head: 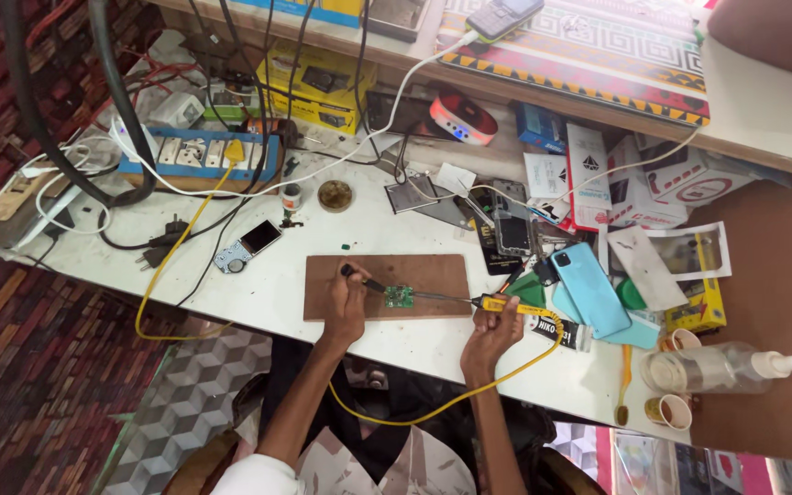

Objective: The person uses a soldering iron and tweezers to work on a small green circuit board placed on a wooden board. They repeatedly apply heat and manipulate components on the board while seated at a cluttered workbench.

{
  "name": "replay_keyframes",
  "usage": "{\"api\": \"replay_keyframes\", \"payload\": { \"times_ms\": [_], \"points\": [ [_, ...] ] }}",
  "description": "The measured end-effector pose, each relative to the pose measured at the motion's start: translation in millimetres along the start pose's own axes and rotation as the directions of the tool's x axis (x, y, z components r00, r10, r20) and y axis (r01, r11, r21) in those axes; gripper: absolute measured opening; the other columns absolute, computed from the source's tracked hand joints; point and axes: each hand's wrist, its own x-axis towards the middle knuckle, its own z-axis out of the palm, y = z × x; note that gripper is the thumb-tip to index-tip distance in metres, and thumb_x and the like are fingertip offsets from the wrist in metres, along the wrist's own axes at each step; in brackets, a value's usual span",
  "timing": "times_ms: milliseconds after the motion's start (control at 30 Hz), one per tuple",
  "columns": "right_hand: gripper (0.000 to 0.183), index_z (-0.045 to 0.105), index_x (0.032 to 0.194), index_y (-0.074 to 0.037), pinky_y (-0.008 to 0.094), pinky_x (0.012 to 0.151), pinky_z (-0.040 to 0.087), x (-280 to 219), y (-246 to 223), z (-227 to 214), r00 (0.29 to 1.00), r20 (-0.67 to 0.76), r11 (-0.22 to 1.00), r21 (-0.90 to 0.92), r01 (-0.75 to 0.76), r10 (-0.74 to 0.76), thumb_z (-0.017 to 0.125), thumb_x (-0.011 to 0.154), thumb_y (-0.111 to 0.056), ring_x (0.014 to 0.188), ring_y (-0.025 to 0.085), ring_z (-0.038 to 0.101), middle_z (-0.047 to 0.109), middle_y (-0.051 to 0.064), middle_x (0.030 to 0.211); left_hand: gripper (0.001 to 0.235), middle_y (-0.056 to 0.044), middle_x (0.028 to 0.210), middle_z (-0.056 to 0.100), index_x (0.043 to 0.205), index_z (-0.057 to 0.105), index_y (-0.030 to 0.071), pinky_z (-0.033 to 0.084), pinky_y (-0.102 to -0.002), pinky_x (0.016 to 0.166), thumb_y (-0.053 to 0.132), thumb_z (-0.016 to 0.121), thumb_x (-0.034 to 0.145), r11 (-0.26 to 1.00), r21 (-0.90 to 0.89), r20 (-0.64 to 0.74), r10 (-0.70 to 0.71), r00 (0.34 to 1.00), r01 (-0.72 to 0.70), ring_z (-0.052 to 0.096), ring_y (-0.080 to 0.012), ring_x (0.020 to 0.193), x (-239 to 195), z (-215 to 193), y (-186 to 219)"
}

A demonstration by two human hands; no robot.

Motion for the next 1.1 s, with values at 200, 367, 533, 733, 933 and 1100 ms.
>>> {"api": "replay_keyframes", "payload": {
  "times_ms": [200,367,533,733,933,1100],
  "points": [
    [0.035,0.056,0.091,-0.004,0.022,0.050,0.027,1.3,6.9,5.9,0.998,-0.046,0.998,-0.058,0.037,-0.039,0.059,0.108,-0.034,0.056,0.005,0.034,0.039,-0.004,0.068,0.048,0.002,0.064,0.041,0.099,0.055,0.004,0.030,-0.027,0.050,0.048,0.039,0.110,0.996,0.075,0.024,0.043,0.999,-0.044,0.038,-0.0058,0.056,-2.8,-1.7,7.9],
    [0.034,0.058,0.092,-0.004,0.022,0.049,0.028,1.1,8.4,6.6,0.998,-0.056,0.993,-0.116,0.011,-0.018,0.058,0.107,-0.034,0.055,0.004,0.034,0.043,-0.004,0.068,0.045,0.003,0.060,0.038,0.097,0.055,0.003,0.028,-0.028,0.047,0.044,0.039,0.110,0.995,0.086,0.056,0.051,0.997,-0.056,0.035,-0.0063,0.053,-2.0,-0.1,11.0],
    [0.034,0.058,0.093,-0.003,0.022,0.050,0.027,-1.4,11.0,5.1,0.999,-0.042,0.991,-0.131,0.006,-0.012,0.059,0.108,-0.034,0.057,0.004,0.033,0.045,-0.004,0.069,0.046,0.001,0.058,0.040,0.095,0.055,0.002,0.030,-0.030,0.046,0.043,0.041,0.111,0.994,0.091,0.042,0.064,0.997,-0.068,0.038,-0.0075,0.051,-1.4,0.8,17.6],
    [0.034,0.059,0.094,-0.003,0.022,0.049,0.027,2.8,13.8,2.7,0.999,-0.037,0.990,-0.142,0.010,-0.016,0.060,0.108,-0.034,0.055,0.004,0.032,0.041,-0.005,0.067,0.045,-0.001,0.057,0.044,0.094,0.055,0.001,0.033,-0.031,0.047,0.040,0.041,0.111,0.985,0.136,0.029,0.104,0.994,-0.107,0.043,-0.0091,0.049,1.1,1.0,23.0],
    [0.033,0.058,0.094,-0.003,0.022,0.050,0.027,0.9,11.6,4.5,0.999,-0.030,0.985,-0.169,0.032,-0.037,0.058,0.108,-0.033,0.055,0.004,0.035,0.050,-0.001,0.071,0.046,-0.005,0.058,0.045,0.095,0.056,0.001,0.035,-0.034,0.048,0.040,0.041,0.112,0.986,0.137,0.025,0.093,0.995,-0.096,0.045,-0.0134,0.050,0.8,2.0,25.2],
    [0.031,0.058,0.094,-0.003,0.021,0.049,0.028,-1.7,11.1,8.0,0.998,-0.025,0.982,-0.183,0.053,-0.058,0.058,0.108,-0.031,0.055,0.004,0.037,0.052,0.000,0.072,0.047,-0.008,0.060,0.050,0.097,0.057,0.001,0.037,-0.035,0.049,0.042,0.039,0.111,0.971,0.211,0.017,0.108,0.994,-0.109,0.051,-0.0168,0.050,2.3,-0.1,26.3]
  ]
}}
